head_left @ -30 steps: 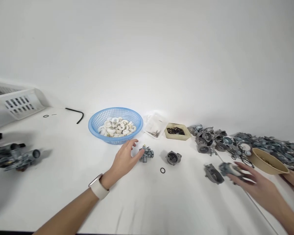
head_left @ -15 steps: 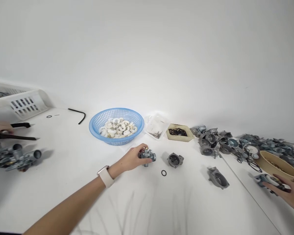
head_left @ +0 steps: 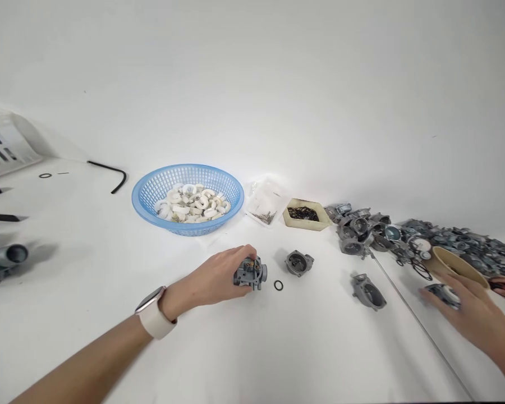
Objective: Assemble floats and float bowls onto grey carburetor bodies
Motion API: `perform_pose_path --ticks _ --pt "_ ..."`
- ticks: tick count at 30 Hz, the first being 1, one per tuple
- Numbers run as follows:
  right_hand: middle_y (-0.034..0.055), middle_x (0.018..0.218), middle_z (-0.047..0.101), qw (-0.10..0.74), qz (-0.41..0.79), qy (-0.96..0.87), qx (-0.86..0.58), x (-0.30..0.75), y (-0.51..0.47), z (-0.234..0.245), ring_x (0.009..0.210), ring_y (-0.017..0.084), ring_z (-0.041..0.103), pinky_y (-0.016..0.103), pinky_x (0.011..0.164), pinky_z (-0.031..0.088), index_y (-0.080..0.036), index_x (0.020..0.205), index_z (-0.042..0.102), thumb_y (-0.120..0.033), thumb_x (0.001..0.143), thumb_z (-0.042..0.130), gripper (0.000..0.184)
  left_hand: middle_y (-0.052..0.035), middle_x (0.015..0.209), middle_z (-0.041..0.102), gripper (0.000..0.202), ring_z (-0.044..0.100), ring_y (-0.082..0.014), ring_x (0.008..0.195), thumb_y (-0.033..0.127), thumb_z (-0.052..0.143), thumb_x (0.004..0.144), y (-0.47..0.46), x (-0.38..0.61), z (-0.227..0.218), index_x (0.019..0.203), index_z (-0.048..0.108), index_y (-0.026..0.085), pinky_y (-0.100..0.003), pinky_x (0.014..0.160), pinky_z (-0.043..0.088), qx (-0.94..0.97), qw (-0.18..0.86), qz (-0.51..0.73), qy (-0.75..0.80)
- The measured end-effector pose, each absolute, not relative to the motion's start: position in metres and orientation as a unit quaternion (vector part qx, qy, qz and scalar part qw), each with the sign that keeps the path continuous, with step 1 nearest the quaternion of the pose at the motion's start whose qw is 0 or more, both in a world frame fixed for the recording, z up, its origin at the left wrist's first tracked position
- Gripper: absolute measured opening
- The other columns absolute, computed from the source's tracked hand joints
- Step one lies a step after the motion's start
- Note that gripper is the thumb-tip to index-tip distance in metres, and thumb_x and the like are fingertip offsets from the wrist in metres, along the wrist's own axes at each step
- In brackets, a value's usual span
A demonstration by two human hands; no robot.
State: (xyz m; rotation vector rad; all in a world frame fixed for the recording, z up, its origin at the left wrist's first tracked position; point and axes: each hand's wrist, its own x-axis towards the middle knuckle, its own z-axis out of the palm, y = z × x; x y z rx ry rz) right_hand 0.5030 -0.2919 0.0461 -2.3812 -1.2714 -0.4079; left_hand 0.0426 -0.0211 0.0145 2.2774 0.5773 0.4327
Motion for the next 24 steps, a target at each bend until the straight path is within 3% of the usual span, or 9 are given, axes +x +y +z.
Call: perform_pose_path --ticks 3,5,9,11,13,16,19,22,24 --pt "0.0213 0.141 0.059 0.160 -0.068 -0.544 -0.821 0.458 -0.265 0.036 0.131 0.039 0.058 0.052 0.097 0.051 -0.031 0.137 0.061 -0.060 0.099 0.050 0.049 -0.0053 0.124 0.066 0.059 0.066 -0.0285 0.106 0.027 0.072 0.079 -0.022 0.043 0.012 0.134 0.050 0.028 -0.036 0.085 0.050 0.890 0.360 0.169 0.222" --pt "0.0147 0.147 0.056 0.124 -0.008 -0.626 -0.770 0.419 -0.240 0.035 0.131 0.038 0.059 0.051 0.099 0.054 -0.035 0.143 0.053 -0.059 0.096 0.055 0.053 -0.0067 0.135 0.063 0.071 0.063 -0.0313 0.118 0.032 0.075 0.078 -0.023 0.043 0.011 0.143 0.047 0.029 -0.039 0.096 0.050 0.890 0.359 0.172 0.223" --pt "0.0096 0.157 0.047 0.064 0.014 -0.709 -0.702 0.350 -0.182 0.039 0.104 0.030 0.072 0.045 0.080 0.061 -0.044 0.153 0.042 -0.049 0.096 0.060 0.060 -0.0085 0.142 0.060 0.076 0.061 -0.0339 0.124 0.049 0.076 0.081 -0.024 0.044 0.012 0.148 0.048 0.028 -0.042 0.101 0.050 0.875 0.375 0.175 0.252" --pt "0.0078 0.158 0.045 0.053 0.030 -0.743 -0.666 0.333 -0.155 0.041 0.116 0.031 0.066 0.044 0.082 0.060 -0.044 0.152 0.043 -0.037 0.092 0.064 0.064 -0.0081 0.138 0.064 0.071 0.063 -0.0331 0.121 0.052 0.073 0.084 -0.025 0.044 0.014 0.146 0.050 0.028 -0.042 0.099 0.051 0.875 0.372 0.170 0.260" --pt "0.0079 0.149 0.054 0.027 0.066 -0.757 -0.649 0.327 -0.134 0.042 0.118 0.032 0.064 0.042 0.081 0.059 -0.041 0.147 0.052 -0.027 0.086 0.065 0.064 -0.0073 0.133 0.067 0.068 0.065 -0.0321 0.116 0.053 0.072 0.085 -0.025 0.044 0.016 0.145 0.052 0.028 -0.041 0.096 0.052 0.878 0.364 0.165 0.263" --pt "0.0062 0.119 0.067 0.004 0.126 -0.745 -0.655 0.329 -0.118 0.042 0.087 0.025 0.069 0.033 0.065 0.054 -0.036 0.133 0.065 -0.018 0.080 0.061 0.056 -0.0073 0.125 0.070 0.067 0.066 -0.0321 0.109 0.056 0.073 0.084 -0.026 0.043 0.017 0.141 0.055 0.027 -0.040 0.090 0.053 0.880 0.353 0.166 0.271" --pt "0.0037 0.106 0.066 0.095 0.169 -0.714 -0.673 0.332 -0.116 0.041 0.078 0.021 0.064 0.030 0.064 0.050 -0.033 0.123 0.069 -0.023 0.082 0.062 0.043 -0.0066 0.106 0.074 0.067 0.068 -0.0318 0.094 0.067 0.073 0.078 -0.025 0.043 0.019 0.130 0.063 0.026 -0.038 0.079 0.052 0.889 0.315 0.165 0.289" --pt "0.0021 0.090 0.064 0.327 0.296 -0.596 -0.672 0.325 -0.119 0.038 0.074 0.020 0.060 0.031 0.064 0.049 -0.026 0.120 0.066 -0.034 0.086 0.063 0.035 -0.0037 0.080 0.070 0.061 0.066 -0.0291 0.078 0.074 0.071 0.074 -0.023 0.042 0.021 0.112 0.070 0.026 -0.037 0.074 0.049 0.906 0.255 0.152 0.302" --pt "0.0008 0.083 0.061 0.481 0.389 -0.469 -0.630 0.313 -0.119 0.034 0.067 0.019 0.059 0.029 0.058 0.046 -0.023 0.109 0.065 -0.042 0.086 0.060 0.030 -0.0046 0.081 0.069 0.063 0.066 -0.0300 0.081 0.077 0.072 0.071 -0.020 0.041 0.022 0.106 0.072 0.025 -0.039 0.077 0.049 0.909 0.239 0.160 0.303"
